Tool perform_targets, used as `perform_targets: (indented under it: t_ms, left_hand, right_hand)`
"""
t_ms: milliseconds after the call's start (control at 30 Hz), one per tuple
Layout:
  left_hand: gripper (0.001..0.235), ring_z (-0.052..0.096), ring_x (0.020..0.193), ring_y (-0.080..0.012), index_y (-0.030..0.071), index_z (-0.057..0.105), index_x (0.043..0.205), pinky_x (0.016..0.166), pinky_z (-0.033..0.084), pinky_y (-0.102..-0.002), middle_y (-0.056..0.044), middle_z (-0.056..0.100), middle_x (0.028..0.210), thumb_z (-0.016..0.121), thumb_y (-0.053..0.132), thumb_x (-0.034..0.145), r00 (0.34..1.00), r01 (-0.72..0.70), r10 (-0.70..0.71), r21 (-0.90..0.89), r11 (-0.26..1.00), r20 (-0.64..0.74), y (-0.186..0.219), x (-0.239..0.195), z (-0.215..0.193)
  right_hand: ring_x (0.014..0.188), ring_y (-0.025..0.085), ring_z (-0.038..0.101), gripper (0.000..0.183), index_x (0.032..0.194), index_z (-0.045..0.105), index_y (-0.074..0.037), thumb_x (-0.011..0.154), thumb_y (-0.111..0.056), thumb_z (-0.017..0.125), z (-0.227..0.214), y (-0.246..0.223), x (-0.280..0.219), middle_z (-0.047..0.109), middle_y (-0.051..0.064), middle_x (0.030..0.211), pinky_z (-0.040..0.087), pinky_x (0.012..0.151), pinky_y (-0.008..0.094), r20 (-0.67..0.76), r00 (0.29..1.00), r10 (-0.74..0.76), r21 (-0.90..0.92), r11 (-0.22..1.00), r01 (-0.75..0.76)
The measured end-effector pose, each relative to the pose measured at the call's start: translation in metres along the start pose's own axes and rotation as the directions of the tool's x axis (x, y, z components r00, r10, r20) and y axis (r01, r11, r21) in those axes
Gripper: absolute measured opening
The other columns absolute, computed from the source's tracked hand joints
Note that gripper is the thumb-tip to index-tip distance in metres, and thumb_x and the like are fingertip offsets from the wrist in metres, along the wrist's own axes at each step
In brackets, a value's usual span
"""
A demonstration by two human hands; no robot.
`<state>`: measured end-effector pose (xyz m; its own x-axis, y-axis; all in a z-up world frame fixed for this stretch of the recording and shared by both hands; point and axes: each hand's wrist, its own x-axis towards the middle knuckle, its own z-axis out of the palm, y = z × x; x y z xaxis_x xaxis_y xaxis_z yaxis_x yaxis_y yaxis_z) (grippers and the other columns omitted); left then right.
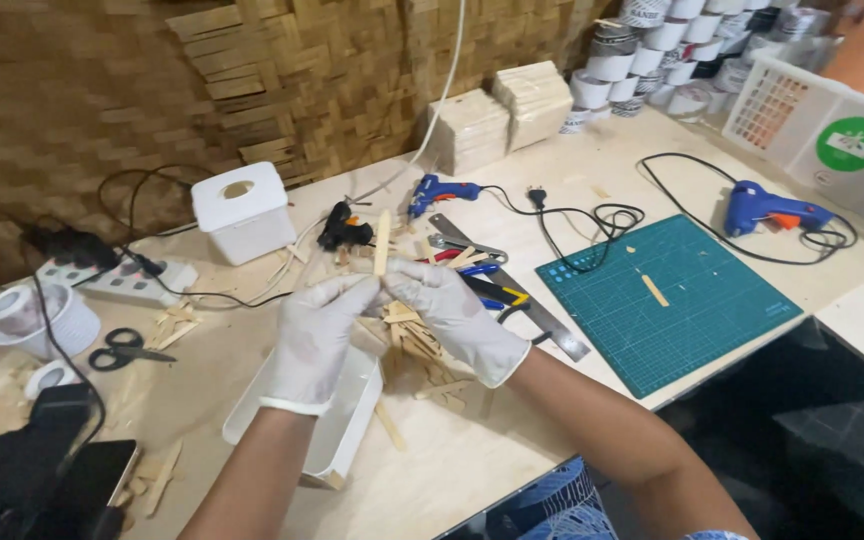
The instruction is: Gluing popsicle sticks onto a white plastic container to create a decorative box.
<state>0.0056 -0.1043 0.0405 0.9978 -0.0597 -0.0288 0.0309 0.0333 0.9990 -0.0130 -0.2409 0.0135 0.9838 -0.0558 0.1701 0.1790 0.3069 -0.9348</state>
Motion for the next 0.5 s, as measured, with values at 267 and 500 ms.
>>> perform_targets:
  t_ms: [267,500]
  left_hand:
    - [0.019,0.07,0.075,-0.0106,0.013,0.084,0.09,0.079,0.055,-0.025,-0.006,0.08,0.083,0.089,0.021,0.074,0.984,0.143,-0.151,0.092,0.985,0.093,0.03,-0.014,0.015]
    - [0.027,0.065,0.088,-0.0171,0.006,0.078,0.106,0.08,0.054,-0.029,-0.012,0.077,0.099,0.077,0.025,0.086,0.973,0.103,-0.129,0.143,0.984,0.189,0.019,0.01,-0.006]
  right_hand:
    - [0.072,0.011,0.066,0.007,0.09,0.075,-0.006,0.094,-0.012,0.073,0.0,-0.035,-0.007,0.072,0.007,0.08,0.058,0.083,0.03,0.001,0.998,0.06,0.272,0.961,-0.058]
    - [0.076,0.015,0.067,0.012,0.089,0.073,-0.002,0.092,-0.013,0.076,-0.029,-0.007,0.017,0.071,0.007,0.08,0.057,0.085,0.033,-0.047,0.998,0.03,0.377,0.926,-0.01]
